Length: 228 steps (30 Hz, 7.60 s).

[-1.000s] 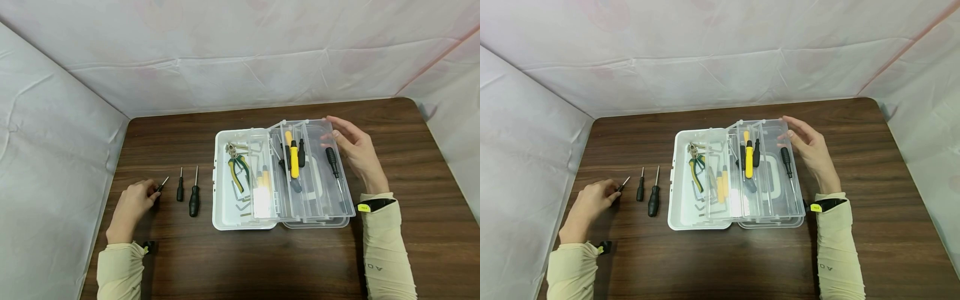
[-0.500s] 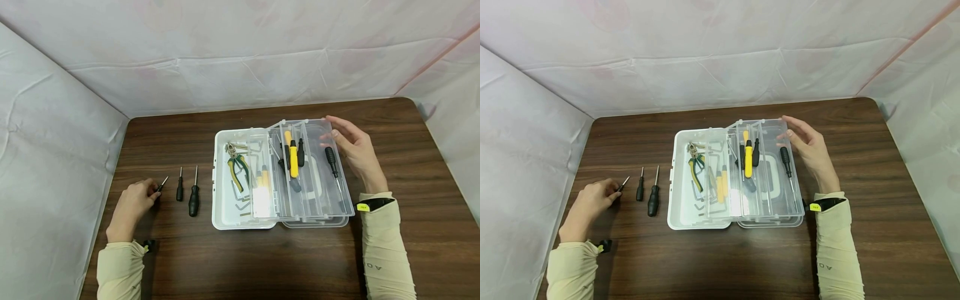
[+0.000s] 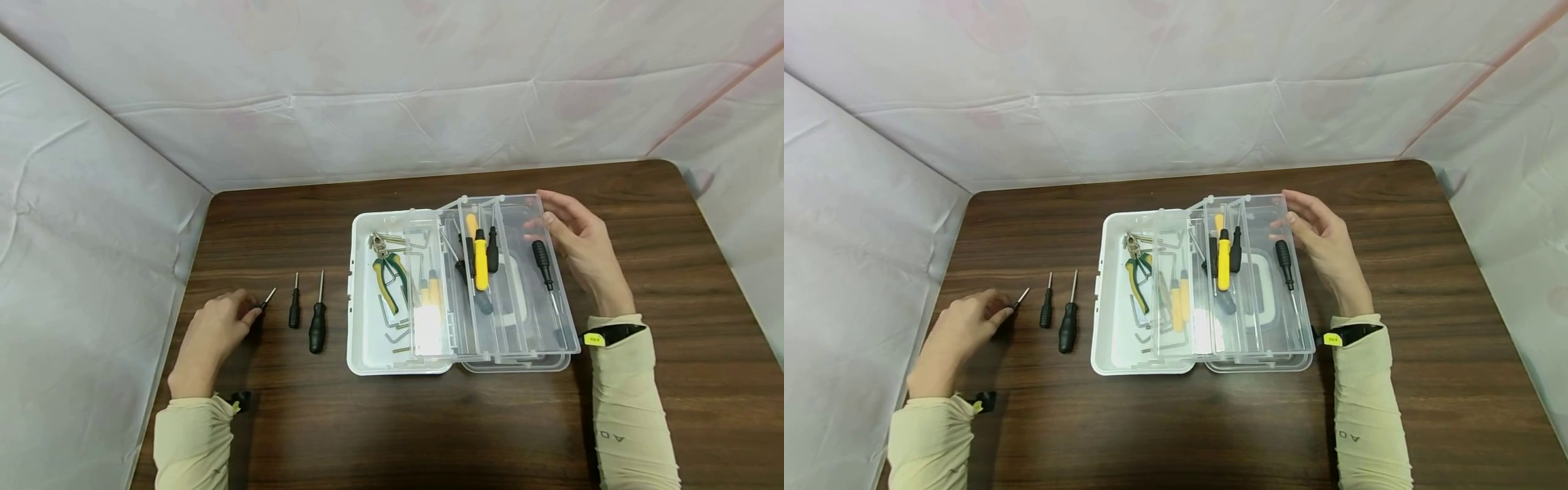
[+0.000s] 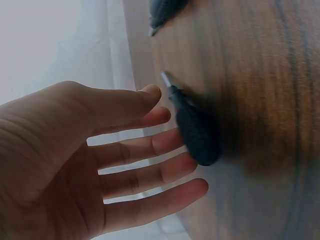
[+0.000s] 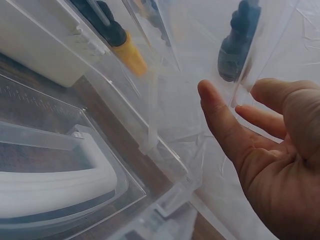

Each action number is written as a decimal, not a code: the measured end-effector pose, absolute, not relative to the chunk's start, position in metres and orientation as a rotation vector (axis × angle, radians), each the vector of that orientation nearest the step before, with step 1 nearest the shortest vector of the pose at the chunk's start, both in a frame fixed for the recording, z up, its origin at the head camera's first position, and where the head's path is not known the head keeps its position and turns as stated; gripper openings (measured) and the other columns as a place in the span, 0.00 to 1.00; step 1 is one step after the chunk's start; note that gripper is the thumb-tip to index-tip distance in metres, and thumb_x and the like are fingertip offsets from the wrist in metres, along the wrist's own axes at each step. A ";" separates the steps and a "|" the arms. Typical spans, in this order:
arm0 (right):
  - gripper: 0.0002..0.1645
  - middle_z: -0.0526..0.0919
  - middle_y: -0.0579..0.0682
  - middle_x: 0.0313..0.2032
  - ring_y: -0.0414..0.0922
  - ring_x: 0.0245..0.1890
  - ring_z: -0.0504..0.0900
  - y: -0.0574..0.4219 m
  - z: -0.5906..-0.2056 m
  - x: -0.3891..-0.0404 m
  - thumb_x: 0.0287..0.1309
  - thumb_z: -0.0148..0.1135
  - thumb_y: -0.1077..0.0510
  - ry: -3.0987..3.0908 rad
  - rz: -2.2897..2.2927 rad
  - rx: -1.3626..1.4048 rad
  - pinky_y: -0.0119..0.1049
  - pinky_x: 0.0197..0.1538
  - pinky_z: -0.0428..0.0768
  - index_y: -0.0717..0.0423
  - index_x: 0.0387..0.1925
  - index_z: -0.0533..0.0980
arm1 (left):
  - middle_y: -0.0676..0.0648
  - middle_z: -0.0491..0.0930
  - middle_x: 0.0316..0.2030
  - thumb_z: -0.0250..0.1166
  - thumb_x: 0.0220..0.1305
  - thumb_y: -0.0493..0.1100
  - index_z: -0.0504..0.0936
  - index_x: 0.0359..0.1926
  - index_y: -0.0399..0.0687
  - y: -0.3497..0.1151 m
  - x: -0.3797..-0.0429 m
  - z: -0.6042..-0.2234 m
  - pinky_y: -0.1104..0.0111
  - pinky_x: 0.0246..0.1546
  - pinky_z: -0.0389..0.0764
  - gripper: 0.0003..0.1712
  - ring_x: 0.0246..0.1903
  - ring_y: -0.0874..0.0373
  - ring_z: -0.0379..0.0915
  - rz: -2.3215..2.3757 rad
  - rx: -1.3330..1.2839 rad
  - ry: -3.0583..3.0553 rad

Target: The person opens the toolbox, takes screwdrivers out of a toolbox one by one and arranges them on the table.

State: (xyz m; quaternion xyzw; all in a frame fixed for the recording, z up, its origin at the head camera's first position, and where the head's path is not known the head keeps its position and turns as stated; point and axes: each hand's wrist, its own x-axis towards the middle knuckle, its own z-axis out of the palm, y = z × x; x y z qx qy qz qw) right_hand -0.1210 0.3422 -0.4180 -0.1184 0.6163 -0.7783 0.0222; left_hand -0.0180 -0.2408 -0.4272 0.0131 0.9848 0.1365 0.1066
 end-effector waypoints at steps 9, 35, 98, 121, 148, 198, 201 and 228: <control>0.26 0.85 0.52 0.58 0.42 0.44 0.90 0.344 -0.417 -0.120 0.74 0.53 0.71 1.922 -2.389 -0.327 0.37 0.48 0.89 0.68 0.71 0.69 | 0.33 0.86 0.42 0.66 0.72 0.42 0.82 0.50 0.36 -0.214 -0.030 -0.399 0.46 0.29 0.81 0.13 0.32 0.38 0.83 0.391 0.113 2.978; 0.26 0.86 0.54 0.57 0.43 0.43 0.90 0.343 -0.418 -0.122 0.73 0.53 0.72 1.872 -2.422 -0.362 0.36 0.47 0.89 0.69 0.70 0.69 | 0.41 0.84 0.45 0.66 0.72 0.40 0.83 0.54 0.40 -0.120 -0.076 -0.356 0.50 0.37 0.85 0.13 0.38 0.44 0.84 0.357 0.673 3.024; 0.26 0.85 0.54 0.58 0.43 0.44 0.90 0.336 -0.414 -0.116 0.74 0.53 0.71 1.887 -2.404 -0.354 0.35 0.47 0.89 0.67 0.71 0.69 | 0.50 0.81 0.51 0.61 0.75 0.41 0.85 0.58 0.60 0.059 -0.111 -0.306 0.62 0.49 0.84 0.16 0.52 0.53 0.77 -0.147 1.927 2.460; 0.26 0.85 0.54 0.59 0.43 0.45 0.89 0.335 -0.415 -0.116 0.74 0.53 0.70 1.903 -2.390 -0.339 0.34 0.48 0.89 0.67 0.71 0.70 | 0.46 0.73 0.72 0.60 0.77 0.41 0.90 0.51 0.65 0.080 -0.109 -0.320 0.56 0.52 0.86 0.15 0.62 0.49 0.75 -0.115 1.834 2.478; 0.26 0.84 0.55 0.60 0.42 0.45 0.89 0.336 -0.418 -0.119 0.75 0.54 0.69 1.907 -2.374 -0.330 0.33 0.46 0.89 0.65 0.71 0.70 | 0.53 0.80 0.55 0.56 0.79 0.42 0.85 0.53 0.62 0.081 -0.101 -0.315 0.61 0.49 0.85 0.14 0.53 0.55 0.79 -0.209 2.116 2.528; 0.25 0.85 0.56 0.58 0.46 0.45 0.90 0.338 -0.420 -0.123 0.74 0.51 0.73 1.749 -2.478 -0.419 0.38 0.48 0.90 0.71 0.70 0.68 | 0.50 0.79 0.42 0.64 0.69 0.30 0.86 0.48 0.56 -0.019 -0.086 -0.324 0.67 0.30 0.77 0.16 0.39 0.54 0.74 -0.081 1.758 2.967; 0.26 0.85 0.57 0.58 0.46 0.45 0.90 0.339 -0.420 -0.123 0.74 0.51 0.72 1.747 -2.481 -0.427 0.39 0.49 0.90 0.71 0.70 0.68 | 0.49 0.78 0.42 0.64 0.68 0.29 0.86 0.48 0.55 -0.031 -0.082 -0.329 0.66 0.28 0.79 0.17 0.38 0.53 0.74 -0.038 1.693 3.006; 0.25 0.86 0.56 0.57 0.45 0.44 0.90 0.340 -0.420 -0.122 0.74 0.51 0.72 1.777 -2.478 -0.387 0.38 0.47 0.90 0.71 0.70 0.69 | 0.46 0.80 0.38 0.77 0.61 0.38 0.90 0.47 0.49 -0.134 -0.037 -0.384 0.60 0.19 0.78 0.13 0.31 0.51 0.76 0.507 0.892 3.298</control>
